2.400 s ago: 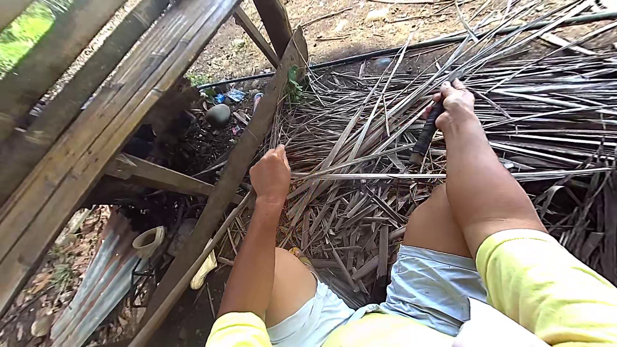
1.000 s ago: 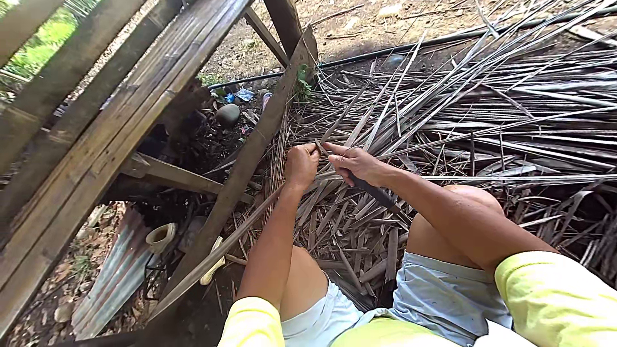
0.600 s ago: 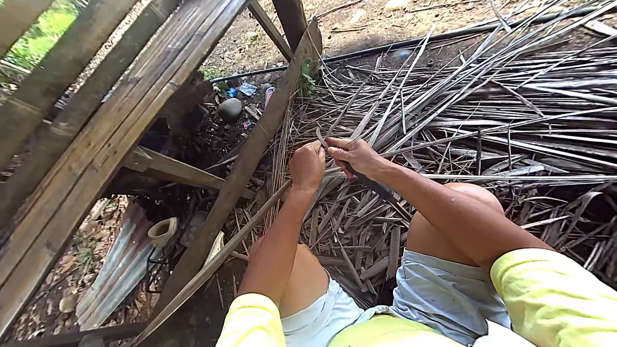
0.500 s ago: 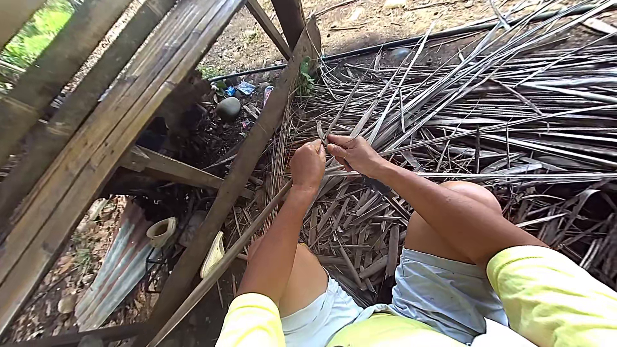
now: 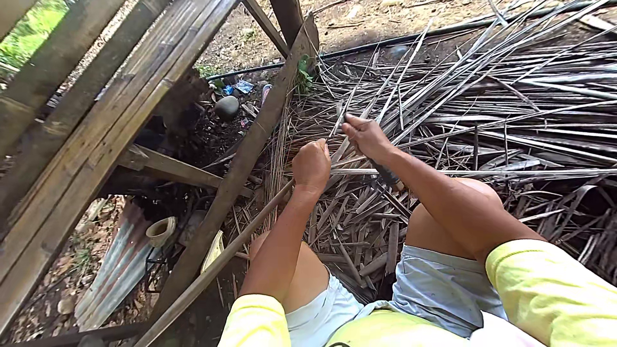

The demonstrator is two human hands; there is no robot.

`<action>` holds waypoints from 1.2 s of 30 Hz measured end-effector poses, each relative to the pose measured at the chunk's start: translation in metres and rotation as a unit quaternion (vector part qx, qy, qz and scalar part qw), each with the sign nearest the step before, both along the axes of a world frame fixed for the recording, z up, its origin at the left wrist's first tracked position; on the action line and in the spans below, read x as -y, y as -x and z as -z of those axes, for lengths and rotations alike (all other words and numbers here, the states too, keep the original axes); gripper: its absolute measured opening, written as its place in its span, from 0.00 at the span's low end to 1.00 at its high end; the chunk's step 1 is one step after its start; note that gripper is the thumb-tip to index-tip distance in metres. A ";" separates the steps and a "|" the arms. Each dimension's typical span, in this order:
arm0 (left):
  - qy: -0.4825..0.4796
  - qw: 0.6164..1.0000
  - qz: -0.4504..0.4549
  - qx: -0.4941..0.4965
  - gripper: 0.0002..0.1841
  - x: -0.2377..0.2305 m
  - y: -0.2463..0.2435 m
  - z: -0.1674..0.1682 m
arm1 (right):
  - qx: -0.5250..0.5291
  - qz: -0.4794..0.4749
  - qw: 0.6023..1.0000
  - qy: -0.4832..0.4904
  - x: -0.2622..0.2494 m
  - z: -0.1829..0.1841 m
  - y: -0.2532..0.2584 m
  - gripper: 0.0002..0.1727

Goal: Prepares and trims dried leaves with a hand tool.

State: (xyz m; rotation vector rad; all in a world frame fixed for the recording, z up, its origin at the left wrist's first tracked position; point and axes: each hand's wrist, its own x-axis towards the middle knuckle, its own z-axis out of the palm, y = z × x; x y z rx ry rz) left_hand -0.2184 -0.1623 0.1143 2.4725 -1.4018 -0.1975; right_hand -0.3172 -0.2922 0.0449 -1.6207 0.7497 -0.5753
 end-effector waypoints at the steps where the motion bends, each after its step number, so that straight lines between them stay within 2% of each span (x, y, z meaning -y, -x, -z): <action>1: 0.011 1.000 0.008 -0.005 0.16 -0.002 -0.001 0.000 | 0.037 0.008 0.999 -0.032 0.008 -0.001 0.004 0.27; 3: 0.029 0.999 0.021 -0.032 0.16 -0.004 -0.006 -0.003 | 0.099 -0.008 0.992 -0.074 0.021 -0.004 0.014 0.27; 5: 0.043 0.997 0.032 -0.047 0.16 -0.005 -0.011 -0.004 | 0.118 0.007 0.989 -0.093 0.030 -0.004 0.018 0.27; 8: 0.040 0.998 0.029 -0.050 0.15 -0.012 -0.018 -0.006 | 0.120 0.115 0.981 -0.096 0.057 0.003 0.028 0.24; 11: 0.045 0.997 0.009 -0.064 0.15 -0.019 -0.030 -0.012 | 0.122 0.251 0.956 -0.086 0.090 0.006 0.048 0.24; 12: 0.052 0.996 0.004 -0.071 0.15 -0.020 -0.035 -0.011 | 0.124 0.271 0.951 -0.087 0.094 0.005 0.053 0.25; 14: 0.056 0.995 -0.003 -0.088 0.14 -0.017 -0.045 -0.005 | 0.126 0.243 0.958 -0.083 0.080 -0.004 0.054 0.25; 18: 0.025 0.992 -0.007 -0.123 0.14 -0.006 -0.048 0.005 | 0.077 0.027 0.994 -0.079 0.010 -0.017 0.035 0.24; 20: 0.023 0.991 0.002 -0.135 0.13 -0.001 -0.044 0.008 | 0.065 -0.072 0.990 -0.100 -0.016 -0.012 0.022 0.27; 22: 0.036 0.988 0.013 -0.148 0.13 0.002 -0.041 0.009 | 0.070 -0.123 0.982 -0.128 -0.027 -0.003 0.011 0.30; 36: 0.036 0.983 0.053 -0.173 0.11 -0.005 -0.035 -0.001 | 0.114 -0.045 0.979 -0.165 -0.005 -0.006 0.018 0.27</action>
